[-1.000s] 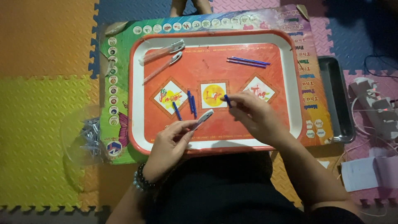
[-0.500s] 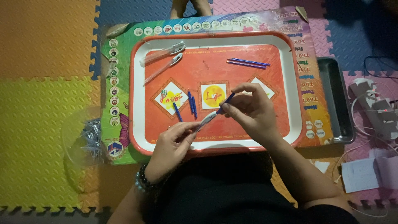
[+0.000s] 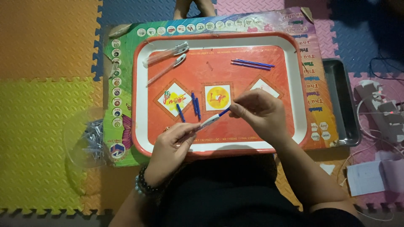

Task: Assembling pens by manually inserting ink refills into plastic pen barrels on a tray.

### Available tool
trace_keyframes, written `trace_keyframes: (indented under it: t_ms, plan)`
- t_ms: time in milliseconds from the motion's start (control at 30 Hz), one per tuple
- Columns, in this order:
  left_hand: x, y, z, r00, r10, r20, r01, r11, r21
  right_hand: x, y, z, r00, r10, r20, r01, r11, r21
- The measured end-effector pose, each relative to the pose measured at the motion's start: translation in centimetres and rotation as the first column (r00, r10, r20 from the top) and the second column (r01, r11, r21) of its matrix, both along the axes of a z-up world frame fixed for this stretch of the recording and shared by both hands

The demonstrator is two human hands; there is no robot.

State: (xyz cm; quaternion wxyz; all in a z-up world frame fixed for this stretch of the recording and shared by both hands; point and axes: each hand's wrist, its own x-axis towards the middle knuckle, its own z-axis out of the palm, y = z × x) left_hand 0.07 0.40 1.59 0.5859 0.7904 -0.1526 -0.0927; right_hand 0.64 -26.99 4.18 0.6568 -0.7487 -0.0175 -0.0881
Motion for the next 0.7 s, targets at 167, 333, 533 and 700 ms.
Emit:
trace_keyframes:
  t_ms: [167,333,533,700]
  plan:
    - [0.0,0.3,-0.4,0.999,0.011,0.032,-0.011,1.0,0.016,0.2,-0.8,0.8,1.0,0.03,0.007,-0.03,0.997,-0.075]
    - [0.1,0.5,0.1,0.997,0.003,0.073,-0.007,0.999,0.045,0.1,-1.9,0.4,0.998,0.064,-0.029,-0.068,0.981,-0.179]
    - [0.0,1.0,-0.1,0.989,-0.026,0.146,0.004,0.989,0.149,0.4,-2.7,-0.4,0.996,0.064,-0.058,-0.079,0.948,-0.31]
    - [0.1,0.9,0.1,0.99,-0.054,0.131,0.03,0.983,0.181,0.7,-2.8,0.8,0.976,0.185,-0.112,-0.216,0.83,-0.514]
